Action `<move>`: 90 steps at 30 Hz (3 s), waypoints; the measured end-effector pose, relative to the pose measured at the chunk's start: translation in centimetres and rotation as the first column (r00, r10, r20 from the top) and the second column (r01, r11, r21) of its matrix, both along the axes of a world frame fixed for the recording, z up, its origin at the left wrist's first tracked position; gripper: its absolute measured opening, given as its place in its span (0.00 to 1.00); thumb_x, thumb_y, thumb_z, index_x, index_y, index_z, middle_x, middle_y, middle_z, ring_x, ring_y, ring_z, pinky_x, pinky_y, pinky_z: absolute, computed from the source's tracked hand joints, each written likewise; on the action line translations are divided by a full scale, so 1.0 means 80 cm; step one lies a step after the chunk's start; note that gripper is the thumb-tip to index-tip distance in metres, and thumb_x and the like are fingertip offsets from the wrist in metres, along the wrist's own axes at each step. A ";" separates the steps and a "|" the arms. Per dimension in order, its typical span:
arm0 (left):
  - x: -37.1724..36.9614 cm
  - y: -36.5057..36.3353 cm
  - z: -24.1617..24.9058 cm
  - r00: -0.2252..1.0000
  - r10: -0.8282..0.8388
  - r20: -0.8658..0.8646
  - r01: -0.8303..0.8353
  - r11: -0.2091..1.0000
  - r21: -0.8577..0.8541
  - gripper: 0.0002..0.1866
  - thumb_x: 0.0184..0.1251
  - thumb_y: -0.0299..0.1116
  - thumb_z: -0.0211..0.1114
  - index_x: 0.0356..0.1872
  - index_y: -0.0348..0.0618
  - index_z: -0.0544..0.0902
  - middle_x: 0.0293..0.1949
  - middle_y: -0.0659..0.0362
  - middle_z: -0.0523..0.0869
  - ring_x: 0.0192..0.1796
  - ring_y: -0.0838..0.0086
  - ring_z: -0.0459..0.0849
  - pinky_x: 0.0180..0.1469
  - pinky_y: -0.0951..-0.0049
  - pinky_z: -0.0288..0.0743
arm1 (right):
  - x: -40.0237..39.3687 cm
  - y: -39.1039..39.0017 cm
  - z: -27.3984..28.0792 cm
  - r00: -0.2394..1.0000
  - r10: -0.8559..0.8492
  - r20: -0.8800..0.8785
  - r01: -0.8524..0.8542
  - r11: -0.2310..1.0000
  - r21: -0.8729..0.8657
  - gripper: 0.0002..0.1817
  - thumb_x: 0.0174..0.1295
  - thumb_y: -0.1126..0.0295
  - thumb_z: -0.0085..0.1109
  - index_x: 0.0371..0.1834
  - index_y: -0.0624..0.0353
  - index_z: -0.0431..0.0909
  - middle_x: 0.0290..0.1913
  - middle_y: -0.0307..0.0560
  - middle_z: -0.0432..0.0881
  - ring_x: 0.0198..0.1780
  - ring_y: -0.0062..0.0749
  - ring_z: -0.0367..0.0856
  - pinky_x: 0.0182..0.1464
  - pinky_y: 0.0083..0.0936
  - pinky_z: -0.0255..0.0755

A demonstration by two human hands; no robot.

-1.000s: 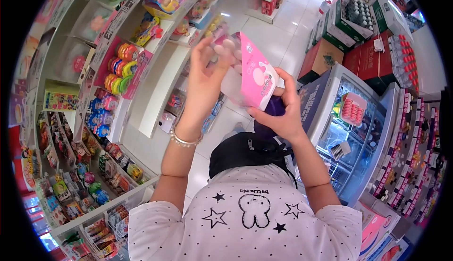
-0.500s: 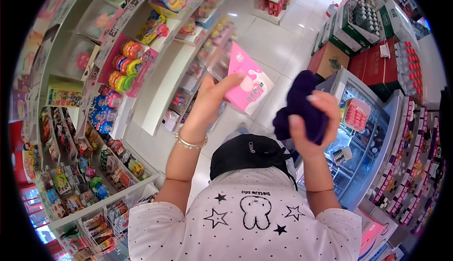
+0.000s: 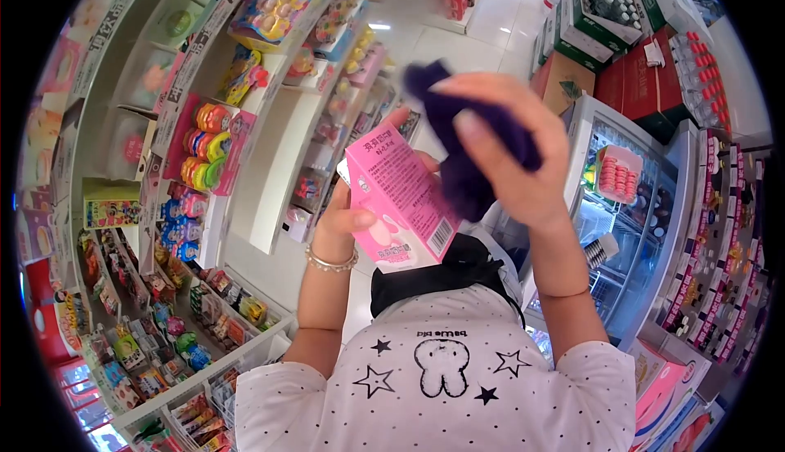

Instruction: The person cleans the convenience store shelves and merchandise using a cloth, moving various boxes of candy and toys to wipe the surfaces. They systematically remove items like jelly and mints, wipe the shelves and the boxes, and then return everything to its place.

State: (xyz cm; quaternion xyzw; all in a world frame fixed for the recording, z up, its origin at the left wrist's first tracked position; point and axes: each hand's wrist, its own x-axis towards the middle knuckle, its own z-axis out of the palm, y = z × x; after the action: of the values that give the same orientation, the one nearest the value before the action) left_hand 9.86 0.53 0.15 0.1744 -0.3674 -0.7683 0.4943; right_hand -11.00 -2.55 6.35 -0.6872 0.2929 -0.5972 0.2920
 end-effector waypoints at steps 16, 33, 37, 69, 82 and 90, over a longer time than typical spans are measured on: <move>0.000 -0.001 0.012 0.961 0.198 -0.193 -0.200 0.980 0.005 0.58 0.46 0.47 0.69 0.77 0.37 0.48 0.58 0.45 0.77 0.61 0.56 0.79 0.62 0.58 0.78 | 0.026 0.019 -0.044 0.864 0.074 0.499 -0.417 0.661 0.624 0.14 0.68 0.66 0.61 0.49 0.64 0.81 0.43 0.44 0.85 0.43 0.22 0.82 0.47 0.21 0.76; 0.018 -0.024 -0.030 0.658 0.752 0.043 -0.736 0.630 0.248 0.24 0.71 0.47 0.55 0.57 0.38 0.74 0.52 0.55 0.84 0.54 0.66 0.84 0.59 0.64 0.77 | 0.044 -0.003 -0.099 0.779 -0.225 0.585 -0.381 0.572 0.727 0.17 0.67 0.63 0.61 0.50 0.66 0.79 0.38 0.46 0.85 0.35 0.26 0.83 0.38 0.23 0.79; 0.005 -0.024 -0.033 0.672 0.740 -0.031 -0.696 0.645 0.315 0.22 0.71 0.46 0.54 0.55 0.38 0.76 0.52 0.54 0.85 0.54 0.65 0.84 0.58 0.63 0.79 | 0.087 -0.015 -0.103 0.987 -0.005 0.162 -0.021 0.988 0.154 0.15 0.61 0.72 0.65 0.52 0.59 0.82 0.51 0.46 0.85 0.40 0.30 0.82 0.45 0.25 0.78; 0.291 -0.121 -0.130 0.401 0.068 0.913 -0.632 0.742 0.222 0.17 0.62 0.46 0.69 0.42 0.43 0.83 0.33 0.63 0.87 0.33 0.79 0.85 0.34 0.76 0.80 | -0.053 0.069 -0.252 0.919 -0.294 -0.264 0.386 0.810 0.440 0.09 0.60 0.78 0.63 0.44 0.67 0.83 0.45 0.52 0.87 0.49 0.32 0.85 0.56 0.26 0.74; 0.314 -0.215 -0.231 0.095 0.592 0.801 -0.869 0.441 -0.223 0.11 0.60 0.44 0.68 0.33 0.48 0.86 0.28 0.64 0.86 0.26 0.73 0.81 0.32 0.69 0.75 | -0.055 0.110 -0.261 0.906 -0.341 -0.250 0.423 0.726 0.543 0.10 0.63 0.78 0.61 0.46 0.68 0.83 0.47 0.51 0.85 0.50 0.31 0.82 0.57 0.26 0.71; 0.237 -0.246 -0.203 -0.415 0.284 0.864 -0.716 0.484 -0.503 0.33 0.52 0.62 0.71 0.38 0.35 0.84 0.44 0.45 0.87 0.45 0.52 0.86 0.52 0.55 0.76 | -0.053 0.130 -0.260 0.881 -0.381 -0.280 0.473 0.684 0.556 0.09 0.62 0.78 0.62 0.45 0.69 0.82 0.48 0.52 0.85 0.50 0.33 0.82 0.58 0.27 0.71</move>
State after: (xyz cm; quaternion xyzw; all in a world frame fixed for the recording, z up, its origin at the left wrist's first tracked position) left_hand 28.85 -19.15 -16.07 0.8744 -0.3256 -0.0962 0.3467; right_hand -15.28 7.83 -14.47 -0.5087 0.6414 -0.4712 0.3284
